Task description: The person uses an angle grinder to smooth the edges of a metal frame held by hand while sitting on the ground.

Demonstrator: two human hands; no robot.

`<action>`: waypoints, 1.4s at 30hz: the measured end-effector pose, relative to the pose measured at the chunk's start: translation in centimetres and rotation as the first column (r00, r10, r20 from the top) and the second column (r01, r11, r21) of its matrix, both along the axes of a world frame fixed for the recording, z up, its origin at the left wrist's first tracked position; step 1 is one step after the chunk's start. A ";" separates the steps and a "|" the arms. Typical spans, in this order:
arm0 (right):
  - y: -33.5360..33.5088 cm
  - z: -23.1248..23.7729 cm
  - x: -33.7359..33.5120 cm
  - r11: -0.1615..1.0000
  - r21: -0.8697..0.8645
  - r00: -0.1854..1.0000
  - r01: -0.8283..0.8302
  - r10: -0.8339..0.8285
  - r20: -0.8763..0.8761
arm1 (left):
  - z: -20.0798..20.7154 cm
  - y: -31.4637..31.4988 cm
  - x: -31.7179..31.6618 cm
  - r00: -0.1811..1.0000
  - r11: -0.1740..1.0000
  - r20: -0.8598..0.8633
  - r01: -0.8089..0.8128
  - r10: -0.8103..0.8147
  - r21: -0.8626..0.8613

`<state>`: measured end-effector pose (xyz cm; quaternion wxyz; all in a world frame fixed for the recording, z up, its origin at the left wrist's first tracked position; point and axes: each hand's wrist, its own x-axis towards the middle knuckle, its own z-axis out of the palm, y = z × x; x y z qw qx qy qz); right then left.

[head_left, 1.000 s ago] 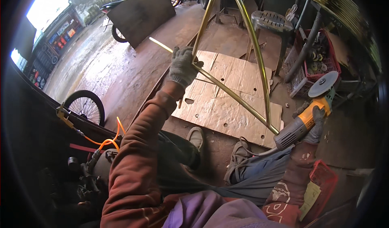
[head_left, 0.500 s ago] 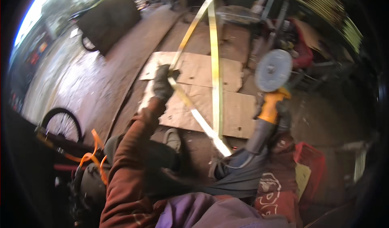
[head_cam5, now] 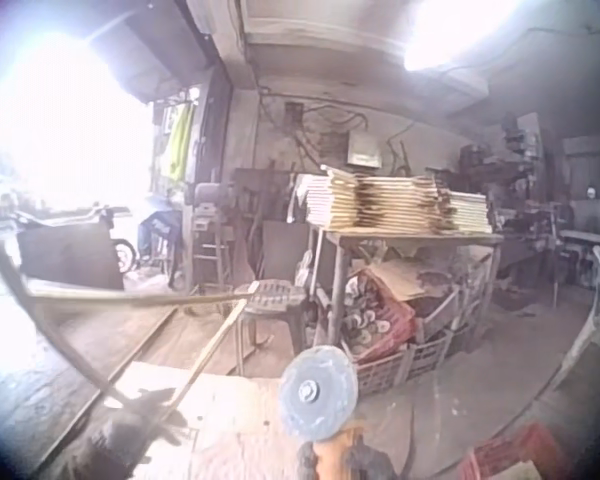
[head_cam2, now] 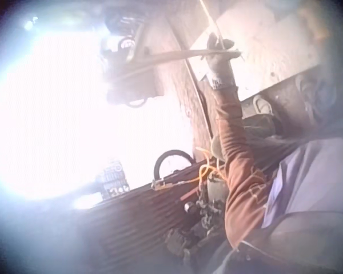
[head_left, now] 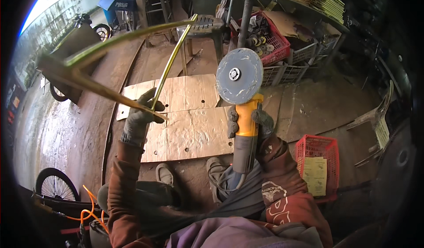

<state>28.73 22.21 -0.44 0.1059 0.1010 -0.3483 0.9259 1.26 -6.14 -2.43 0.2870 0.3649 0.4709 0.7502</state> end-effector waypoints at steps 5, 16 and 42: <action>0.3 -0.4 0.7 0.997 0.022 0.994 0.071 -0.073 0.079 | 0.9 0.3 0.3 0.883 0.916 0.320 0.239 -0.343 0.322; 1.5 -2.0 0.3 0.990 0.136 0.986 0.033 -0.055 0.158 | -0.8 0.6 -1.9 0.866 0.981 0.462 -0.152 0.189 -0.118; -4.1 -0.9 -1.3 0.937 0.346 0.895 0.051 -0.196 0.400 | -7.3 2.0 -7.7 0.807 0.698 0.111 -0.422 0.580 -0.578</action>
